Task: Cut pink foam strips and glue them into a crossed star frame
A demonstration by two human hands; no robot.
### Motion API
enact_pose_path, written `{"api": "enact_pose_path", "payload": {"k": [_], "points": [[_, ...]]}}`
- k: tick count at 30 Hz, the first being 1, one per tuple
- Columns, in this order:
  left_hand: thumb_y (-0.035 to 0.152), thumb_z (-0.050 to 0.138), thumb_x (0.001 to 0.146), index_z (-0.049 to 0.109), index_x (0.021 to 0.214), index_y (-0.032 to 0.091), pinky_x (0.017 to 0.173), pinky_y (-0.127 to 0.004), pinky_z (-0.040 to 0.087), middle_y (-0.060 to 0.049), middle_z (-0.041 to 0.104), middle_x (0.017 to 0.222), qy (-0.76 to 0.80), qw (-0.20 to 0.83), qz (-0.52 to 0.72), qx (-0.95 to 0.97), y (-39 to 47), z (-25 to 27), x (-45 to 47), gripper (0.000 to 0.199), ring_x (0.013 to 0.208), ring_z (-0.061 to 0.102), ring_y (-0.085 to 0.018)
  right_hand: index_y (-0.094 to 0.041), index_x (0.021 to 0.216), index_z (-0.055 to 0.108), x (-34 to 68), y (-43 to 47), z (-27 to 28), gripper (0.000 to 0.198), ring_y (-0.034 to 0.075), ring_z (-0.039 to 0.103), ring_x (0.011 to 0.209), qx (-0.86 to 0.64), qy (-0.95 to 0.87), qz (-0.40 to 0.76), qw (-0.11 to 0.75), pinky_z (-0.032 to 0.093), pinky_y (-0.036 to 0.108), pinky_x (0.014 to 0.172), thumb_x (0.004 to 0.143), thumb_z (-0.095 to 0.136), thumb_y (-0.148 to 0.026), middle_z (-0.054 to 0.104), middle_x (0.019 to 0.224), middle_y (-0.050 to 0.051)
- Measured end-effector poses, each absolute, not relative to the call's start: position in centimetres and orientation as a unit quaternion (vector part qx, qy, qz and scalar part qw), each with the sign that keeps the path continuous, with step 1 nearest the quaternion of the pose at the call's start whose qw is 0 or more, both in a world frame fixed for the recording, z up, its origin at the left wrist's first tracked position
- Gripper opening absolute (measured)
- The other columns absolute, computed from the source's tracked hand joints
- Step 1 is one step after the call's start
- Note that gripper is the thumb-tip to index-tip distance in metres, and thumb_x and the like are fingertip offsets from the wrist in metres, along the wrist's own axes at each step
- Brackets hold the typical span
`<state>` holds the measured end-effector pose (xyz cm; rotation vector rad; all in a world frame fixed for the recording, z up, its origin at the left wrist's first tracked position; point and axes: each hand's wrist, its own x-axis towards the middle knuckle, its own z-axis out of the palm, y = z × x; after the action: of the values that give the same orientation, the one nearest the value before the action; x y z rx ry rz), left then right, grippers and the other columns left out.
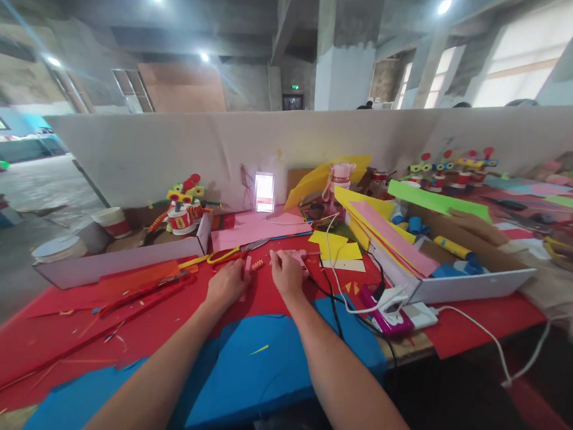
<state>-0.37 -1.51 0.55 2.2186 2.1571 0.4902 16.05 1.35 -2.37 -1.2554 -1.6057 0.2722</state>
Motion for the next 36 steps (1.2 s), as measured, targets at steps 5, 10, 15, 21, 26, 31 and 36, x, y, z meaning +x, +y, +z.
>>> {"api": "enact_pose_path", "payload": {"k": [5, 10, 15, 21, 26, 31, 36], "points": [[0.035, 0.049, 0.093, 0.064, 0.103, 0.017, 0.085, -0.035, 0.042, -0.015, 0.063, 0.108, 0.635, -0.050, 0.193, 0.746, -0.7, 1.0, 0.1, 0.026, 0.107, 0.056, -0.028, -0.021, 0.091, 0.059, 15.6, 1.5, -2.4, 0.021, 0.018, 0.066, 0.084, -0.511, -0.695, 0.084, 0.499, 0.046, 0.025, 0.074, 0.095, 0.038, -0.018, 0.072, 0.086, 0.005], [0.029, 0.050, 0.092, 0.069, 0.091, 0.016, 0.084, -0.034, 0.043, -0.015, 0.063, 0.101, 0.637, -0.057, 0.141, 0.756, 0.6, 1.1, 1.2, 0.023, 0.103, 0.057, -0.027, -0.021, 0.089, 0.061, 15.2, 1.2, -2.6, 0.017, 0.019, 0.066, 0.085, -0.472, -0.731, 0.093, 0.485, 0.046, 0.027, 0.076, 0.092, 0.045, -0.016, 0.072, 0.088, 0.005], [0.026, 0.052, 0.089, 0.068, 0.084, 0.016, 0.076, -0.030, 0.043, -0.012, 0.066, 0.098, 0.637, -0.039, 0.139, 0.757, 1.4, 1.0, 1.0, 0.019, 0.097, 0.060, -0.024, -0.020, 0.087, 0.061, 15.0, 1.1, -2.6, 0.018, 0.018, 0.064, 0.081, -0.476, -0.723, 0.104, 0.490, 0.043, 0.025, 0.071, 0.093, 0.045, -0.015, 0.071, 0.086, 0.005], [0.036, 0.049, 0.092, 0.068, 0.092, 0.018, 0.069, -0.028, 0.042, -0.009, 0.072, 0.092, 0.691, -0.040, 0.131, 0.709, 3.4, 3.5, -2.6, 0.026, 0.087, 0.065, -0.022, -0.019, 0.070, 0.058, 14.6, 1.0, -2.3, 0.033, 0.016, 0.058, 0.066, -0.501, -0.737, 0.106, 0.442, 0.031, 0.025, 0.059, 0.098, 0.045, -0.032, 0.066, 0.070, 0.004], [0.036, 0.051, 0.092, 0.067, 0.092, 0.019, 0.069, -0.028, 0.043, -0.009, 0.073, 0.092, 0.719, -0.066, 0.121, 0.681, 5.4, 5.1, -6.2, 0.023, 0.089, 0.067, -0.023, -0.019, 0.070, 0.058, 14.4, 0.5, -1.9, 0.033, 0.014, 0.054, 0.061, -0.505, -0.738, 0.130, 0.428, 0.025, 0.026, 0.055, 0.097, 0.046, -0.033, 0.065, 0.067, 0.003], [0.038, 0.052, 0.091, 0.068, 0.091, 0.018, 0.072, -0.029, 0.044, -0.009, 0.072, 0.094, 0.724, -0.051, 0.140, 0.674, 6.4, 3.7, -5.2, 0.025, 0.090, 0.067, -0.023, -0.019, 0.070, 0.059, 14.5, 0.3, -1.8, 0.033, 0.014, 0.056, 0.061, -0.506, -0.740, 0.145, 0.418, 0.024, 0.026, 0.055, 0.097, 0.047, -0.034, 0.065, 0.066, 0.003], [0.036, 0.048, 0.093, 0.066, 0.095, 0.018, 0.074, -0.028, 0.045, -0.010, 0.073, 0.097, 0.712, -0.028, 0.170, 0.681, 7.3, 2.8, -2.6, 0.025, 0.091, 0.067, -0.021, -0.019, 0.085, 0.059, 14.6, 0.5, -2.1, 0.012, 0.015, 0.061, 0.068, -0.499, -0.720, 0.177, 0.449, 0.029, 0.024, 0.058, 0.093, 0.051, -0.021, 0.069, 0.076, 0.003]]}}
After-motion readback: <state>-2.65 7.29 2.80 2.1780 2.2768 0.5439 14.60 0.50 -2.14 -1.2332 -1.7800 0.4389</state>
